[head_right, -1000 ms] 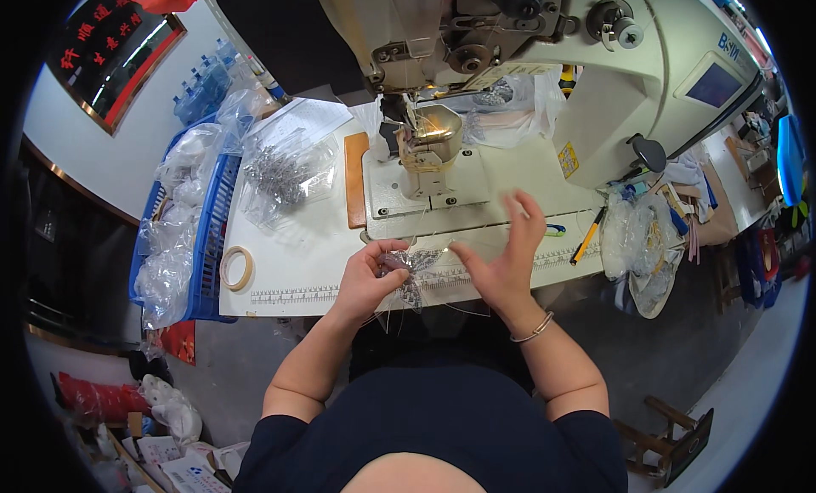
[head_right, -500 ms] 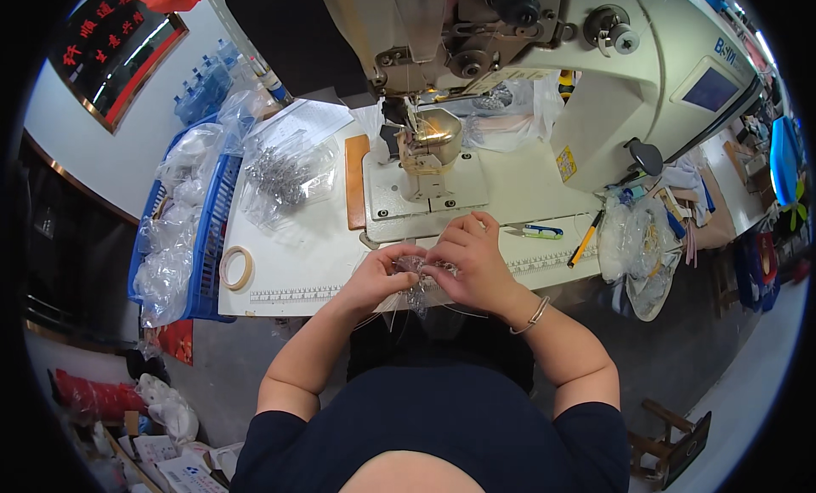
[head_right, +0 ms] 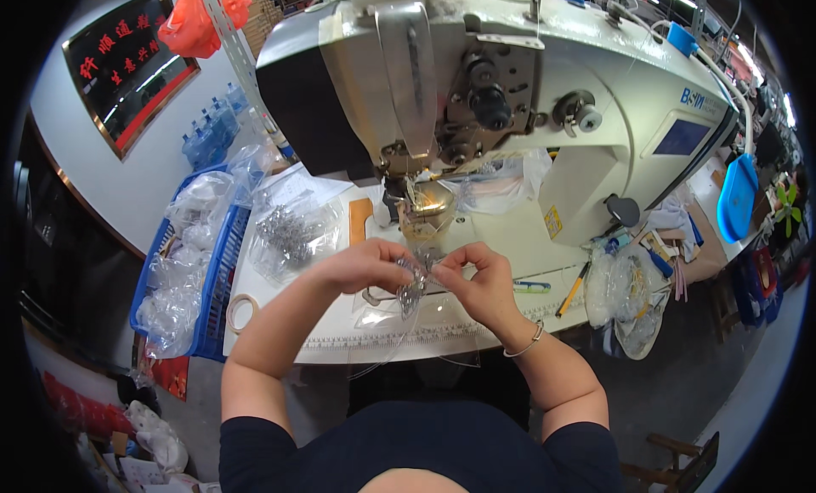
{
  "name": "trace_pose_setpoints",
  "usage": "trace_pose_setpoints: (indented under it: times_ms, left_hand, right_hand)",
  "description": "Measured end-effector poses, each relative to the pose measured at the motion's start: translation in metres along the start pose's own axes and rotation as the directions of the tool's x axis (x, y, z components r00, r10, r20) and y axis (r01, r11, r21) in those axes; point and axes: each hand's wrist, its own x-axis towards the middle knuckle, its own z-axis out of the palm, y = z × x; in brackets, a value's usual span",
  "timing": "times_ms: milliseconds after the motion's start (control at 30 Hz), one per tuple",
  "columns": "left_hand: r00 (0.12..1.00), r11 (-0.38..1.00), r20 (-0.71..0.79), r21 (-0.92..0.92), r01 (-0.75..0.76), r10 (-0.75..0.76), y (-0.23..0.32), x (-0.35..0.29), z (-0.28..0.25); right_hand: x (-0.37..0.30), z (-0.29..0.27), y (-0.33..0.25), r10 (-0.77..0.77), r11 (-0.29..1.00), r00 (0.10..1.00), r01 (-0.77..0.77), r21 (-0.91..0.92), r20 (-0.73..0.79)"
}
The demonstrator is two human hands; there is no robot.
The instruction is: The person sits at a sewing machine in a workshop and sews small, silver, star-shaped decorations onto clear plastic sheets. They handle the items one at a time, positioning them under the needle, stitching them, and then moving the finished pieces aside.
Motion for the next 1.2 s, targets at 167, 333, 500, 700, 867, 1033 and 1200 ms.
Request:
trace_pose_setpoints:
  times_ms: [167, 333, 500, 700, 867, 1033, 1200]
  left_hand:
    - [0.989, 0.986, 0.0, -0.072, 0.149, -0.15, 0.042, 0.013, -0.023]
    - [0.977, 0.976, -0.064, -0.08, 0.2, -0.206, 0.062, 0.016, -0.041]
    - [0.984, 0.988, -0.107, -0.08, 0.134, -0.142, 0.068, 0.018, -0.057]
    - [0.996, 0.995, -0.078, -0.088, -0.038, 0.031, 0.068, 0.021, -0.065]
    - [0.994, 0.991, -0.094, -0.118, -0.062, 0.051, 0.08, 0.025, -0.066]
    - [0.992, 0.989, -0.121, -0.138, -0.055, 0.039, 0.077, 0.027, -0.068]
    - [0.992, 0.99, -0.128, -0.139, -0.025, 0.007, 0.07, 0.028, -0.071]
  right_hand:
    - [0.026, 0.009, -0.012, 0.018, 0.997, 0.99, -0.007, 0.077, -0.138]
    - [0.052, 0.019, -0.002, -0.102, 0.995, 0.975, 0.104, 0.0, -0.195]
    - [0.066, 0.024, -0.009, -0.34, 0.924, 0.913, 0.28, -0.258, -0.225]
    - [0.077, 0.022, -0.011, -0.392, 0.885, 0.887, 0.29, -0.364, -0.246]
    - [0.079, 0.019, -0.015, -0.333, 0.873, 0.918, 0.213, -0.439, -0.218]
    - [0.078, 0.015, -0.013, -0.336, 0.867, 0.926, 0.233, -0.44, -0.173]
    - [0.076, 0.016, -0.012, -0.377, 0.855, 0.91, 0.27, -0.443, -0.172]
